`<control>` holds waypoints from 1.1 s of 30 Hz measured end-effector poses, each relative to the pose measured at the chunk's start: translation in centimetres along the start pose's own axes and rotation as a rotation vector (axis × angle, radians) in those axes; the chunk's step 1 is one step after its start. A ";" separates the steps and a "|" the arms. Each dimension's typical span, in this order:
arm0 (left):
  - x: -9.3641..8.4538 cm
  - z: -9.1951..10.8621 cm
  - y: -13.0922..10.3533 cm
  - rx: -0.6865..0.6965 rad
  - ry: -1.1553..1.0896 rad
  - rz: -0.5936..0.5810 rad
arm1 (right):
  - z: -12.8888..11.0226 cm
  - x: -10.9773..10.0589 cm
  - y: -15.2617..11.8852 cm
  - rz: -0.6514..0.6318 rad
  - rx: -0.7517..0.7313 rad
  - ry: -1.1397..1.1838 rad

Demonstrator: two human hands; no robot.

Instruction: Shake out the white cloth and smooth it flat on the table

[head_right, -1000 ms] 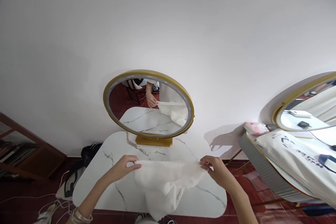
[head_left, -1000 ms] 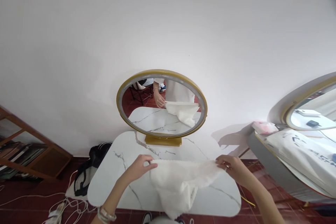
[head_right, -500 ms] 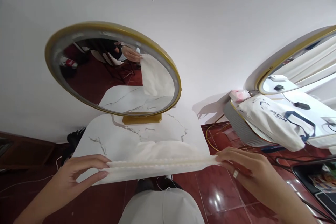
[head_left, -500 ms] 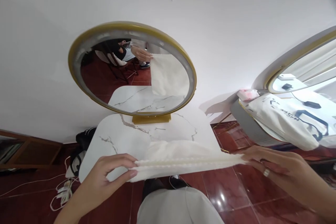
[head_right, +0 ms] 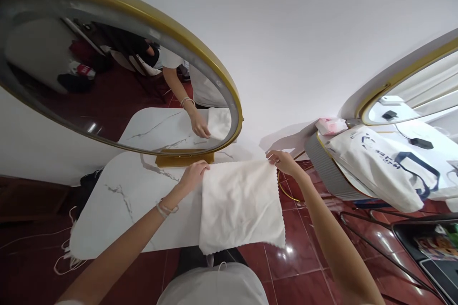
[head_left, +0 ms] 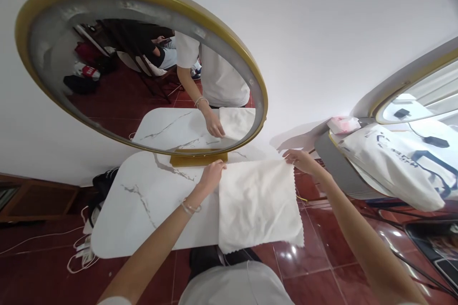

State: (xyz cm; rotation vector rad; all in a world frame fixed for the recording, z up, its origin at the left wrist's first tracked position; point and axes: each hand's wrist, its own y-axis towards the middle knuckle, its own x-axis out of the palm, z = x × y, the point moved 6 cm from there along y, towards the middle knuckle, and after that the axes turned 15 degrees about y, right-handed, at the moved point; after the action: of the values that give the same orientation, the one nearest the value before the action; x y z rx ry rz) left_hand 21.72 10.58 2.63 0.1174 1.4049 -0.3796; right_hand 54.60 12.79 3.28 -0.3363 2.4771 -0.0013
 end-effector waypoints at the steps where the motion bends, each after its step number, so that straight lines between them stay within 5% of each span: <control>1: 1.0 0.0 0.8 -0.024 0.013 -0.003 | 0.9 0.6 0.9 0.008 0.008 -0.010; 5: 3.3 0.8 1.5 -0.118 0.089 0.026 | 2.3 2.9 1.5 0.176 0.000 -0.067; 8: 5.0 2.6 -0.5 -0.152 0.144 0.132 | 1.8 7.0 -0.9 0.300 -0.046 -0.109; 12: 9.3 5.8 -2.8 0.001 0.150 0.264 | 1.0 15.3 -3.9 0.220 -0.091 -0.195; 15: 11.9 5.8 -2.3 -0.049 0.126 0.293 | 1.4 18.3 -3.9 0.225 -0.031 -0.354; 24: 10.7 4.5 3.4 -0.176 0.147 0.380 | 2.1 16.9 1.8 0.300 -0.035 -0.467; 30: 9.1 2.4 8.3 -0.195 0.137 0.291 | 4.8 13.5 5.4 0.461 0.238 -0.373; 33: 9.1 1.1 10.6 -0.165 0.117 0.283 | 5.2 12.7 7.4 0.428 0.292 -0.407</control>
State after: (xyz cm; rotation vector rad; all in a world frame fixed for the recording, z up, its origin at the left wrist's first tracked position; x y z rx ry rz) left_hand 27.27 18.43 -7.53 0.2028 1.5046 -0.0222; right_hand 46.16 17.31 -9.05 0.2945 2.0595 -0.1049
